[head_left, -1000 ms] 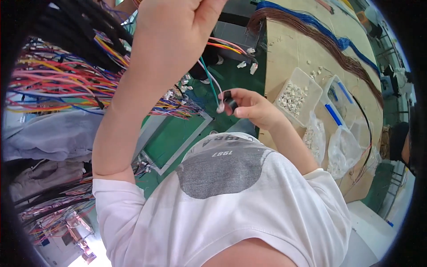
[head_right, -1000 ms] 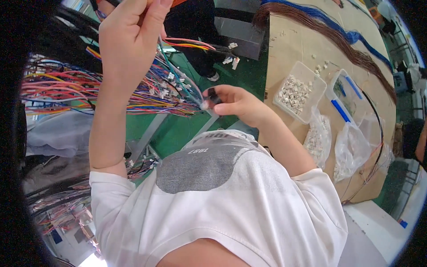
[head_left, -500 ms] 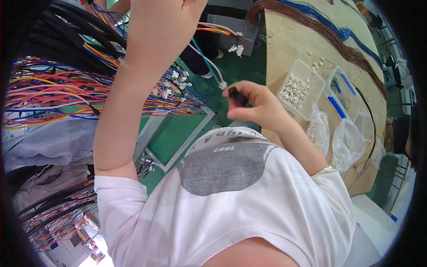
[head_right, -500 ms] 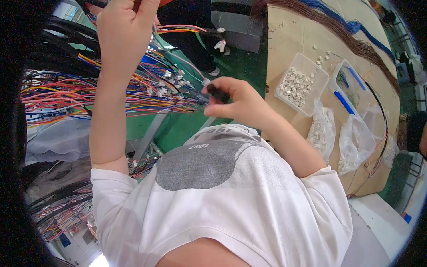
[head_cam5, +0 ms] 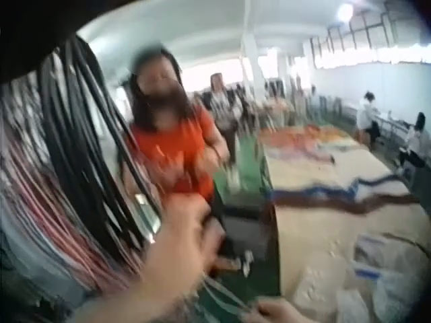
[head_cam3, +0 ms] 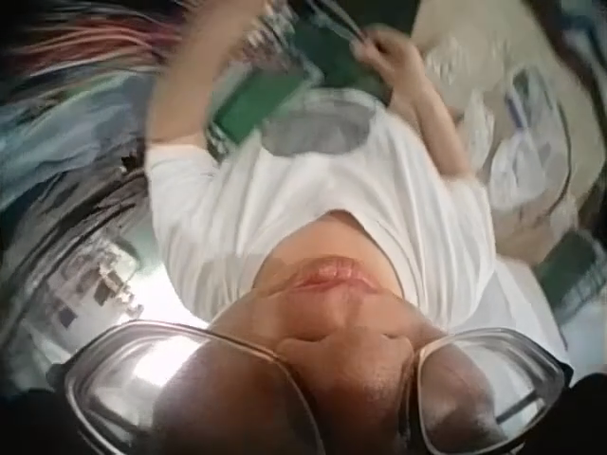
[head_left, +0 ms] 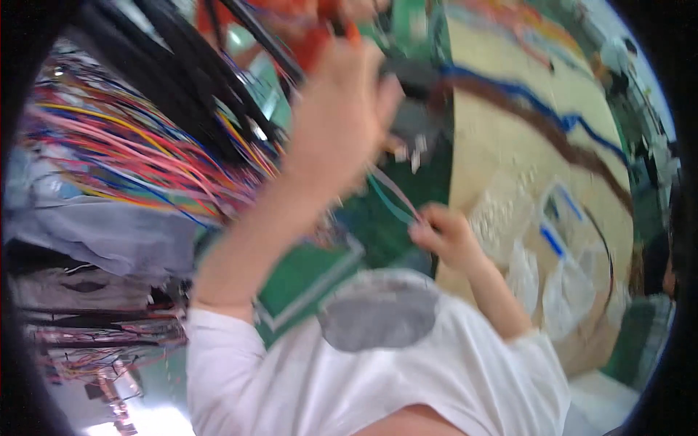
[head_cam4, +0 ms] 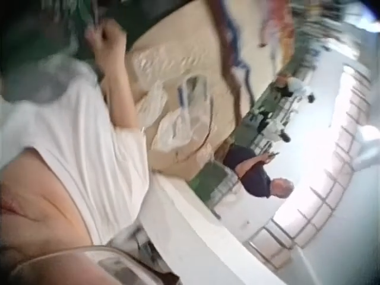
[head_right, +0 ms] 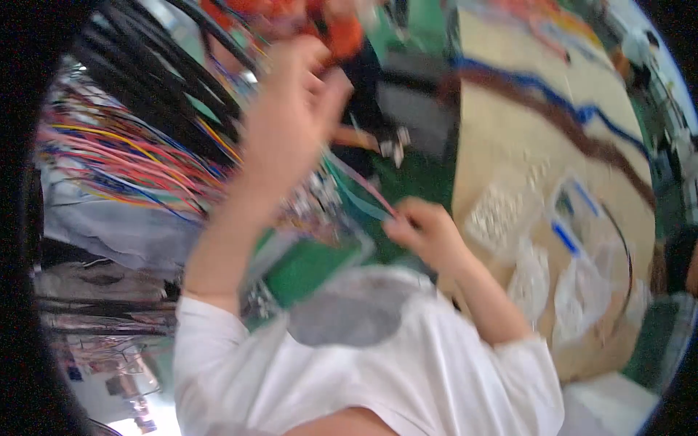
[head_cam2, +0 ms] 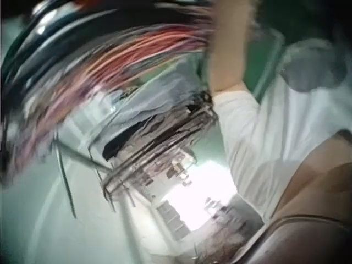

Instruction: The recorder is assembling and wrapping multi-colored wire harnesses with black electrical tape in a factory setting.

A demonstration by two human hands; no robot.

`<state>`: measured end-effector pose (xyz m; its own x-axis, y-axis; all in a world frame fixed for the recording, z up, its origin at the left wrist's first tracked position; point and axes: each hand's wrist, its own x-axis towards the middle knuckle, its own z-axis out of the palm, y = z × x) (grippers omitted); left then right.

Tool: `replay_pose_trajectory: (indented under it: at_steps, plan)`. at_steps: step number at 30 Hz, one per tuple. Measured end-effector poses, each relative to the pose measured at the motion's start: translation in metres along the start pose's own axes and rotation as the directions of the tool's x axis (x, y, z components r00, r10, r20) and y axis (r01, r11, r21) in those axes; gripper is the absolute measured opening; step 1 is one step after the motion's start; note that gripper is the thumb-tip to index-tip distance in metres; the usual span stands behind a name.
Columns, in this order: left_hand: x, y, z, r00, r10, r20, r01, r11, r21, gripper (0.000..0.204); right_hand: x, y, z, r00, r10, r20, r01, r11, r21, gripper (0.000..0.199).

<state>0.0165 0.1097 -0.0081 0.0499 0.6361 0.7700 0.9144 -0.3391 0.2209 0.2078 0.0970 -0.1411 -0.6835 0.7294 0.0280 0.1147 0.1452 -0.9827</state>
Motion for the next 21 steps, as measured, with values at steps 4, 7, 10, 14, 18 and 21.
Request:
replay_pose_trajectory:
  at_steps: [4,7,10,14,18,21]
  plan:
    - [-0.035,0.020,0.008,0.773,0.433,0.463,-0.389,0.901,-0.194,0.023,-0.005,-0.043,-0.036,0.989,0.105,0.105,-0.082,0.976,-0.202,0.015]
    - [-0.065,0.039,0.010,0.687,0.265,0.676,0.125,0.874,-0.470,0.022,-0.015,-0.075,-0.051,0.994,0.040,0.104,-0.016,0.975,-0.221,0.014]
    - [-0.064,0.045,-0.003,0.745,0.220,0.629,0.269,0.765,-0.585,0.021,-0.013,-0.081,-0.052,0.998,0.041,0.038,-0.035,0.990,-0.139,0.013]
    - [-0.065,0.041,-0.015,0.831,0.100,0.548,0.236,0.828,-0.508,0.019,0.006,-0.082,-0.041,0.999,0.028,-0.020,-0.028,0.999,0.027,0.012]
    - [-0.068,0.029,-0.018,0.847,-0.058,0.528,0.312,0.859,-0.406,0.016,0.025,-0.087,-0.022,0.993,-0.110,-0.036,0.104,0.985,-0.135,0.013]
    - [-0.072,0.025,-0.020,0.823,-0.159,0.545,0.442,0.781,-0.440,0.014,0.032,-0.092,-0.017,0.993,-0.113,-0.035,0.109,0.990,-0.093,0.013]
